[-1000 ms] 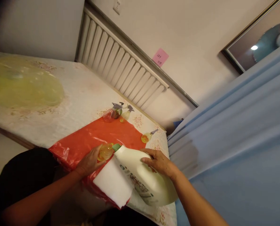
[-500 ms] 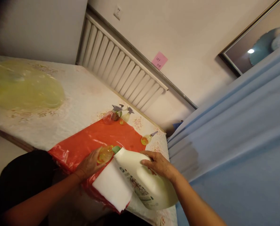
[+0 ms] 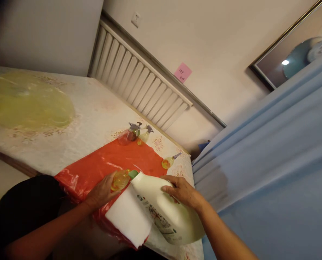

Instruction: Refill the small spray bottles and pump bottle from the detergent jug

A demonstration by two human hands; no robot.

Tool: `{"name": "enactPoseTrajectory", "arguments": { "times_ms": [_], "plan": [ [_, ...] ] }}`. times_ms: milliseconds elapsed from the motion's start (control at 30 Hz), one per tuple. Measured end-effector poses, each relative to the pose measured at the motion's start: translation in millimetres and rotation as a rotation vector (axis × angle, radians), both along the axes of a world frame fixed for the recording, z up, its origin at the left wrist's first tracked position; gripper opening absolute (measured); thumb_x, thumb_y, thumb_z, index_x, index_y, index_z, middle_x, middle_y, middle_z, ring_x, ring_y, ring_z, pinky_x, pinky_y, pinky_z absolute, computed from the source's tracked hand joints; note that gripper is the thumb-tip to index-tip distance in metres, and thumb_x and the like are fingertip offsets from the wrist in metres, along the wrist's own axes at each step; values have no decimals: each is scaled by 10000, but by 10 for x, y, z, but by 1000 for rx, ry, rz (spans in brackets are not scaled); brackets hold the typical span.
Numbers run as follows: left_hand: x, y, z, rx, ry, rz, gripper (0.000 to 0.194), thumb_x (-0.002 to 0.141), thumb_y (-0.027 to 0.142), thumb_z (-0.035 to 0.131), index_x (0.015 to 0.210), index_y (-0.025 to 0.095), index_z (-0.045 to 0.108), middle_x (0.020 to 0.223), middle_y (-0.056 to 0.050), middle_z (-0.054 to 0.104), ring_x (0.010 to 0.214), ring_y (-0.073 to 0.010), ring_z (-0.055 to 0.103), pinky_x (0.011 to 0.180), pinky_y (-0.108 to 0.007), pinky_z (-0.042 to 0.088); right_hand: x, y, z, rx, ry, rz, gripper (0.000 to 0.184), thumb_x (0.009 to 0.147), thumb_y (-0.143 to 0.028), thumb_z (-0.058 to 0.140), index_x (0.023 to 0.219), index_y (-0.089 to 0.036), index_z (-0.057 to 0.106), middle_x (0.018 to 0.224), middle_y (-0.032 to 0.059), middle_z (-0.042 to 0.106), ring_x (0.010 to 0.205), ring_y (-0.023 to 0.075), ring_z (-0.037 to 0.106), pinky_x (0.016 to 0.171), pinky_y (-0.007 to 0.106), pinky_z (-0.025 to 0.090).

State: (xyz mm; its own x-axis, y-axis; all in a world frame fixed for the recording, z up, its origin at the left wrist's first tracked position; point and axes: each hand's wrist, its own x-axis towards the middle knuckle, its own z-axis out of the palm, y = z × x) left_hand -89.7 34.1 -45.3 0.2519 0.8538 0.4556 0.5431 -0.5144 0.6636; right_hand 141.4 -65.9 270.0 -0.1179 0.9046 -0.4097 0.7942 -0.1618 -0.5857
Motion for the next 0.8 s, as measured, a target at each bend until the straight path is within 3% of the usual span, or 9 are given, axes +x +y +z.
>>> {"name": "enactPoseTrajectory", "arguments": {
  "times_ms": [300, 500, 800],
  "plan": [
    [-4, -1, 10, -2, -36, 10, 740, 834, 553, 609, 1417, 162, 374, 1341, -204, 612, 1241, -341, 591, 1022, -486, 497, -16, 1, 20, -6, -24, -1, 565, 887, -550, 598, 1322, -188, 590, 636, -44, 513, 463, 81, 457, 446, 202, 399],
    [-6, 5, -5, -7, -46, -8, 736, 846, 550, 594, 1407, 124, 382, 1344, -233, 599, 1260, -348, 572, 1037, -503, 486, -34, -10, 21, -4, -9, -9, 543, 887, -529, 605, 1310, -188, 595, 635, -50, 506, 461, 78, 453, 445, 201, 399],
    [-9, 25, -27, -23, -52, -22, 725, 824, 469, 633, 1412, 143, 362, 1341, -215, 604, 1252, -335, 581, 1039, -479, 489, 63, -136, -270, 47, 143, -63, 517, 864, -531, 640, 1245, -183, 618, 698, -32, 569, 463, 67, 441, 425, 193, 366]
  ]
}}
